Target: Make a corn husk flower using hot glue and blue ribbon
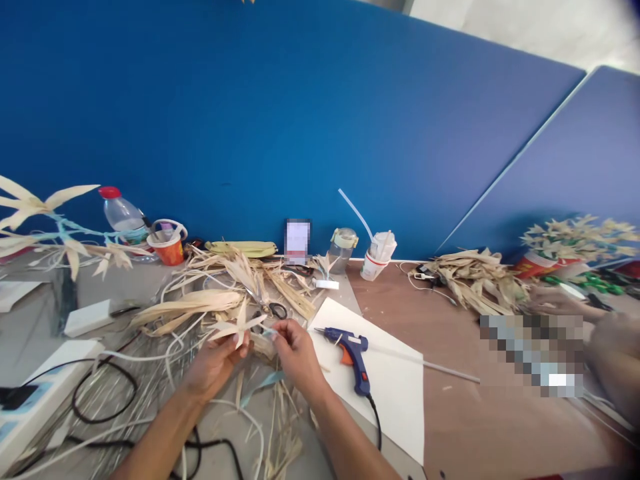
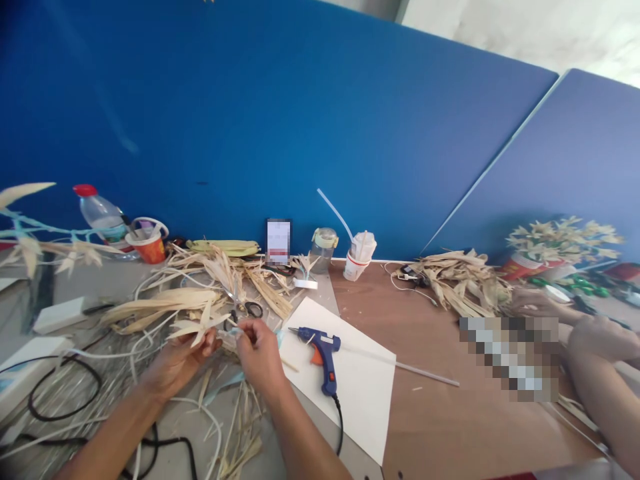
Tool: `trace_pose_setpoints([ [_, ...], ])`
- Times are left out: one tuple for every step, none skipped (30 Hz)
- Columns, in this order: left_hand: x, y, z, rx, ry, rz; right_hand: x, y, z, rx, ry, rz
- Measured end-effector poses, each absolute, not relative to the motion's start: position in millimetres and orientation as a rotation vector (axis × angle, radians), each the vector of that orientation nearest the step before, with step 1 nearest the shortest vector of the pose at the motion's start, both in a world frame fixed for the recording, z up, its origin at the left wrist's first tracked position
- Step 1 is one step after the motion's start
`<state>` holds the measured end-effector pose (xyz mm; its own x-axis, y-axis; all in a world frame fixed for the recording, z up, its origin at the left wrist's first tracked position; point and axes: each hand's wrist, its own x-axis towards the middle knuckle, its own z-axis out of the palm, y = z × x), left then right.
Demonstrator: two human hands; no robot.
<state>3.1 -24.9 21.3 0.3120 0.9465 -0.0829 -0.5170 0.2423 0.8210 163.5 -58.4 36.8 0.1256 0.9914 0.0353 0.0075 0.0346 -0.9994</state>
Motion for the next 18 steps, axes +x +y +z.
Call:
trace_pose_setpoints([
  [3, -26, 20, 0.782, 0.664, 1.088, 162, -58, 37, -1.253, -1.126, 1.115],
  [3, -27, 20, 0.784, 0.661, 1.071, 161, -58, 37, -1.264, -1.117, 1.127],
  [4, -27, 19, 0.786, 0.658, 1.059, 160, -58, 38, -1.272, -1.107, 1.13],
  [4, -29, 19, 0.787, 0.655, 1.052, 159, -58, 38, -1.276, -1.096, 1.127],
  [5, -30, 19, 0.79, 0.652, 1.043, 158, -58, 39, -1.276, -1.078, 1.123],
  [6, -30, 20, 0.793, 0.651, 1.035, 157, -58, 39, -1.273, -1.055, 1.115],
  [7, -31, 21, 0.793, 0.652, 1.029, 156, -58, 39, -1.265, -1.03, 1.102],
  [9, -32, 22, 0.792, 0.655, 1.022, 155, -58, 39, -1.25, -1.005, 1.091],
  [10, -32, 22, 0.788, 0.659, 1.015, 155, -58, 38, -1.232, -0.982, 1.086],
  [10, -32, 23, 0.781, 0.661, 1.008, 154, -58, 37, -1.211, -0.96, 1.083],
  [11, -33, 24, 0.771, 0.66, 1.001, 152, -58, 36, -1.192, -0.943, 1.086],
  [12, -33, 25, 0.762, 0.657, 0.995, 151, -57, 35, -1.176, -0.929, 1.094],
  [13, -33, 26, 0.754, 0.653, 0.987, 150, -57, 35, -1.167, -0.917, 1.102],
  [13, -33, 27, 0.747, 0.648, 0.979, 149, -57, 34, -1.162, -0.907, 1.11],
  [14, -33, 27, 0.741, 0.645, 0.973, 148, -57, 34, -1.156, -0.899, 1.123],
  [14, -34, 28, 0.738, 0.646, 0.967, 146, -58, 35, -1.144, -0.893, 1.144],
  [14, -34, 28, 0.735, 0.652, 0.961, 145, -58, 36, -1.126, -0.887, 1.174],
  [15, -34, 28, 0.733, 0.661, 0.955, 144, -59, 38, -1.104, -0.88, 1.21],
])
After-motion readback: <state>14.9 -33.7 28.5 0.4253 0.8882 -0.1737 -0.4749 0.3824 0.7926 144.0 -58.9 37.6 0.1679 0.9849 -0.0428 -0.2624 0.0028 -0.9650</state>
